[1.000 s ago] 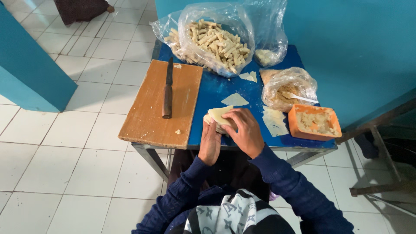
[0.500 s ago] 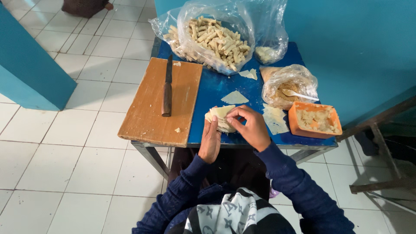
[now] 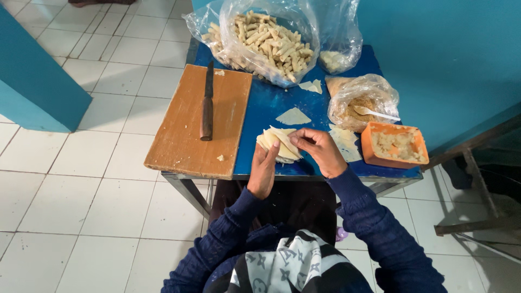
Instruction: The person assembles filled snack wafers at a table. They take thin square pastry sheets, spoon filling from an orange container onto a sheet using a plastic spoon, cover it with another sheet, press the stack together, and set the finished snack on a growing pile. They also handle a plastic bag of rolled dough pieces and reposition sheets.
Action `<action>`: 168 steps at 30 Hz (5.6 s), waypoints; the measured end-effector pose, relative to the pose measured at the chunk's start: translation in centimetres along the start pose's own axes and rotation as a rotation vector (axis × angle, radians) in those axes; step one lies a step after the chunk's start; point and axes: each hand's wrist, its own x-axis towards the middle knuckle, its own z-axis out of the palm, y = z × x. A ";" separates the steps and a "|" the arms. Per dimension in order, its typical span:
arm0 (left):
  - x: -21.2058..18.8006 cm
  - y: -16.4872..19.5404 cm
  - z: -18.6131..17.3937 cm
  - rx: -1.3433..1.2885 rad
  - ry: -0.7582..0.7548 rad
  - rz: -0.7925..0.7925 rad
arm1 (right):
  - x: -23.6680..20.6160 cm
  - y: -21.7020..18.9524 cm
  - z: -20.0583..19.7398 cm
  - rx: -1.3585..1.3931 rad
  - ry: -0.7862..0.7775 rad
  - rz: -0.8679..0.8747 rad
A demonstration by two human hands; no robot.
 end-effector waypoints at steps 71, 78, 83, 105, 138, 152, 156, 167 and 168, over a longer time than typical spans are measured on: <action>-0.4 0.6 0.8 0.240 0.031 0.084 | -1.5 -0.2 3.6 -0.135 0.244 -0.134; -0.1 -0.1 0.2 0.197 0.048 0.099 | -0.7 1.9 2.7 0.247 0.216 -0.076; 0.0 -0.9 -0.3 0.051 0.079 0.060 | 0.6 3.6 -1.9 0.566 0.285 0.116; -1.5 0.9 0.4 0.025 0.146 0.021 | 3.3 1.9 -0.7 -0.955 0.232 -0.600; -0.9 0.9 0.6 0.026 0.168 -0.008 | -0.8 -3.8 1.3 -0.660 0.173 -0.431; -0.5 0.8 0.2 0.079 0.129 0.001 | 0.1 0.1 1.4 -0.124 0.136 -0.056; -0.7 1.0 0.2 0.045 0.122 -0.027 | 1.1 1.7 -1.6 0.300 0.134 0.089; -1.8 2.1 -0.1 0.047 0.090 -0.019 | 3.6 1.5 -3.0 -0.831 0.327 -0.432; -1.9 2.2 -0.1 0.055 0.081 -0.013 | 3.2 1.6 -2.4 -0.934 0.302 -0.504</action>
